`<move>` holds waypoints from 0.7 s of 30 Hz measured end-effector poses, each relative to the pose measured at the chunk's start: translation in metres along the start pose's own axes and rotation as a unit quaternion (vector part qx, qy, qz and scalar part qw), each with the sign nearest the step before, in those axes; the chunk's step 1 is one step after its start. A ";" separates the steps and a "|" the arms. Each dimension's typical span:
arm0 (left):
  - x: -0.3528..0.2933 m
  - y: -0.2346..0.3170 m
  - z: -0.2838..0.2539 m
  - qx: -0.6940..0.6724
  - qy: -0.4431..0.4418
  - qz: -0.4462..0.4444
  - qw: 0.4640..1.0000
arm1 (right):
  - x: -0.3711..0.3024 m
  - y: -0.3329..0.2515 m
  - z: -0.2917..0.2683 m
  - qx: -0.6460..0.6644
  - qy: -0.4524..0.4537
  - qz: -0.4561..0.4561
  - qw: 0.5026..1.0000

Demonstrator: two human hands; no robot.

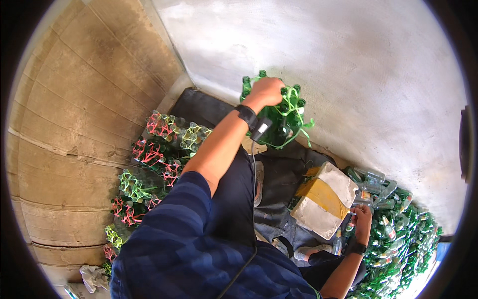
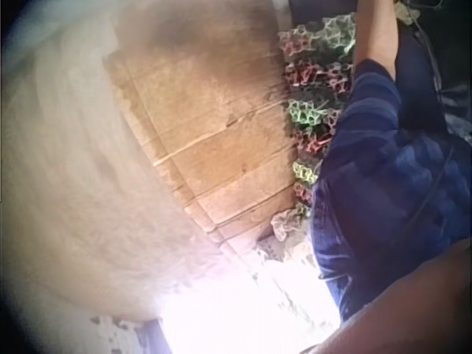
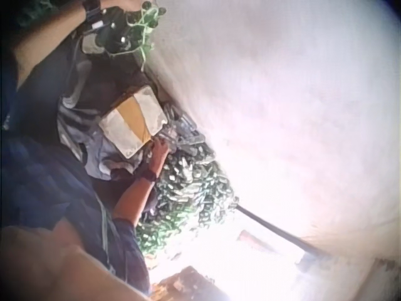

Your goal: The person sits on the floor and sorts green glass bottles from a large pile. They pick up bottles one by one, place them on a cardboard sheet, and arrange them into a group.

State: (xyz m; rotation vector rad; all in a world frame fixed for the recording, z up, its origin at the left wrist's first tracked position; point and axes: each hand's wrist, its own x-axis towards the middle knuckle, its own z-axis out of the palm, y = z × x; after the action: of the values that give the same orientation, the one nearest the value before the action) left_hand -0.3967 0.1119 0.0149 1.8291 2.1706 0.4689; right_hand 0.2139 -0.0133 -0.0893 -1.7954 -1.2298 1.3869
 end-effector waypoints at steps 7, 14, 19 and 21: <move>0.022 -0.102 -0.043 0.023 0.011 -0.065 0.998 | 0.008 0.027 0.002 0.004 0.000 0.071 0.997; 0.017 -0.198 -0.044 0.050 0.032 -0.122 0.991 | -0.004 0.036 0.001 0.094 0.018 0.101 0.990; 0.001 -0.262 -0.023 0.044 0.111 -0.138 0.983 | -0.014 0.029 0.026 0.120 0.026 0.109 0.986; -0.002 -0.279 -0.015 0.040 0.113 -0.128 0.984 | -0.011 0.026 0.034 0.112 0.028 0.109 0.987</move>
State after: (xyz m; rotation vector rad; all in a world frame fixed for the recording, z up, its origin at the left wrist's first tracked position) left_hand -0.6532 0.0662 -0.0853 1.5664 2.5690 0.5615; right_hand 0.1896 -0.0378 -0.1169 -1.8366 -0.8316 1.5158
